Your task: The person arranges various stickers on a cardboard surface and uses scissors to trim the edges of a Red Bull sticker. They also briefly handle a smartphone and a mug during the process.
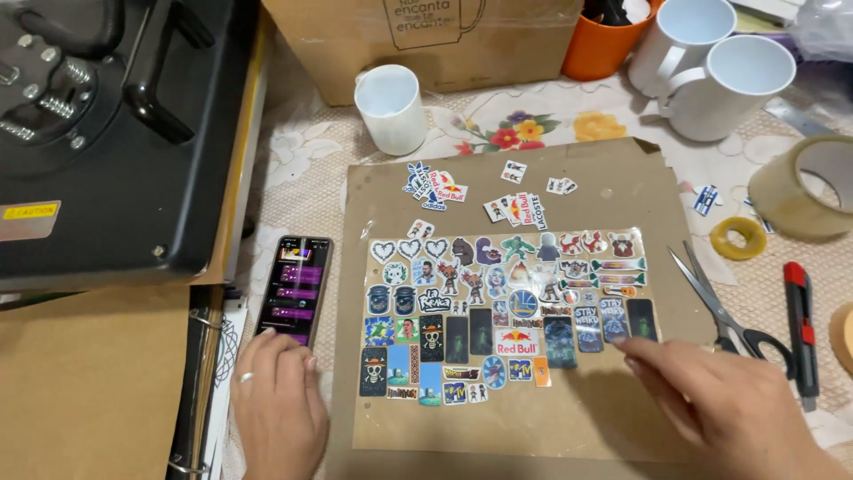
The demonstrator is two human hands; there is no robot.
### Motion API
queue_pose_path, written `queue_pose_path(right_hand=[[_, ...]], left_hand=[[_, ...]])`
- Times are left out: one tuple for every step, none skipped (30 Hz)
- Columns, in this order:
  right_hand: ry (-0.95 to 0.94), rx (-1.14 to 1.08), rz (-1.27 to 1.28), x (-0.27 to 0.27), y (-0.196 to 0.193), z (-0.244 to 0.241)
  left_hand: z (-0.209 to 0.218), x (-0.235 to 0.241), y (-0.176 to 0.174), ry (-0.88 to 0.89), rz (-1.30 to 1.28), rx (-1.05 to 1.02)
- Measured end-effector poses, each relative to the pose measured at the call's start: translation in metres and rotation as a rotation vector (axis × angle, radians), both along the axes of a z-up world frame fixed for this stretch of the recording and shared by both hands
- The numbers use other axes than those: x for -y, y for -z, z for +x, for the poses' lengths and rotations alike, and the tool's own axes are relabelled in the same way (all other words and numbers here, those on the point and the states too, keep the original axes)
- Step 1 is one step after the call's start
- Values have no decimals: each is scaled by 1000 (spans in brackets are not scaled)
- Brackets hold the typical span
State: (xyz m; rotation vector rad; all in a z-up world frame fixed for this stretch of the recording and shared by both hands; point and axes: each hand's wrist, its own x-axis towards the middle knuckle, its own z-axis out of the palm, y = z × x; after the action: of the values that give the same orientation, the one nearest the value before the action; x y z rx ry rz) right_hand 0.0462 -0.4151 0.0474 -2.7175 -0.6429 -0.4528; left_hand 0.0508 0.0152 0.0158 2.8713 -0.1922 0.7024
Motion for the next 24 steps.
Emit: queue_pose_path(right_hand=[[5,0,0,7,-2,6],[125,-42,-99,13,-5,11],[245,-83,-197,21,-7,15],[261,-83,-200,25,-12,18],[366,-60,-299,30,-17,22],[472,-39,-397,35,-23,24],[490,-41,-401,42,-25,24],[595,-117,-454,48,-26,23],[700,-192,-503,54,-28,23],[711,-196,-503,67,-21,21],[708,-201,-512,80,-14,18],[703,-201,-520,92,-8,17],[714,-201,-520,94,-12,18],[772,-342,-498,96,-17,18],[832,-481,-472,98,-21,19],[841,-482,-473,99,-21,19],[859,-487,-455,101,-21,18],[880,-493,-437,103,-21,17],[892,-494,-438,104,-24,20],[895,-576,-469,104,-26,25],[898,-659,-501,104,-29,29],[906,-657,-501,105,-26,31],[881,-614,-483,106,-23,33],[849,-574,-467,106,-21,35]], left_hand=[[6,3,-3,5,0,0],[11,7,-7,58,30,15],[17,11,-10,111,60,30],[21,19,-18,127,56,33],[26,27,-26,196,39,84],[31,36,-33,267,21,135],[37,42,-34,285,15,137],[39,47,-36,306,22,103],[42,52,-37,326,30,69],[44,58,-42,338,28,68],[47,63,-46,392,16,74],[50,69,-51,445,4,84],[51,70,-49,455,3,87],[52,71,-47,443,34,104],[53,72,-45,430,66,121],[51,72,-42,438,62,123],[50,71,-40,425,61,135],[48,71,-37,414,59,146],[48,73,-35,424,55,148],[47,74,-34,387,23,175],[46,75,-33,350,-9,201],[46,73,-31,356,-13,204],[47,71,-30,341,-17,200],[45,68,-29,320,-19,191]])
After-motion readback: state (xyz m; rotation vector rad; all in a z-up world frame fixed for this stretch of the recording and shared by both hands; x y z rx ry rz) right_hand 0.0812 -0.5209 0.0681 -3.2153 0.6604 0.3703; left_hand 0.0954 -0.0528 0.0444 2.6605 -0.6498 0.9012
